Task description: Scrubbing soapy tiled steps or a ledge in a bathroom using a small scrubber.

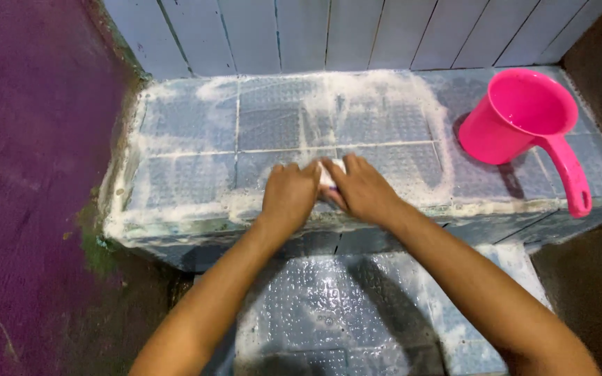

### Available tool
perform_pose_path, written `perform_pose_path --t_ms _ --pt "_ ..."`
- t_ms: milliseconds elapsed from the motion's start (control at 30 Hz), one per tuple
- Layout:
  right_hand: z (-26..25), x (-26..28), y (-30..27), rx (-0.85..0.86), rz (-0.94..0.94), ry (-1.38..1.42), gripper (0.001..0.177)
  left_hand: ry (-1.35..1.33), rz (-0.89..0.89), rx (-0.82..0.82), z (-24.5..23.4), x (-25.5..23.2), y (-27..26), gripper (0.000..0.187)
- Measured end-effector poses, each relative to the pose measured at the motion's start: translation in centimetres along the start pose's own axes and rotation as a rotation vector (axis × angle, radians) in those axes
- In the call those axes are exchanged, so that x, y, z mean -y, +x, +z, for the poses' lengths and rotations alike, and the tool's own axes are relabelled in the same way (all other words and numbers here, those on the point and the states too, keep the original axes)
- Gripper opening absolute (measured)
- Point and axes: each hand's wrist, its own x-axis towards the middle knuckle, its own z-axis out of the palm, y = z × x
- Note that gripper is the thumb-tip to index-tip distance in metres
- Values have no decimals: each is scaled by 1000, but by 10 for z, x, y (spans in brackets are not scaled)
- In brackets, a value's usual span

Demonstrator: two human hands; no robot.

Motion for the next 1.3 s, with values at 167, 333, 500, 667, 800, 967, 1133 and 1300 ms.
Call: perform_pose_path --t_ms 167,333,500,667,800,967,1133,1300 --pt "42 -51 68 -64 129 -63 64 -132 -190 66 33 44 56 27" --pt "36 -44 86 -41 233 -148 62 -173 -295 239 37 58 68 38" --pt "9 6 37 -32 154 -107 62 157 -20 -234 17 19 12 4" --pt "-18 49 -14 45 12 4 59 79 75 -79 -29 -10 -49 16" --pt "-15 42 8 73 24 62 60 81 41 -108 -37 4 -38 22" --pt "28 3 85 16 122 -56 62 92 -90 -83 21 65 17 20" --pt "47 -20 143 -2 214 -123 59 20 -162 2 72 121 56 28" --pt "41 -11 139 24 277 -91 58 73 -157 -30 62 116 54 26"
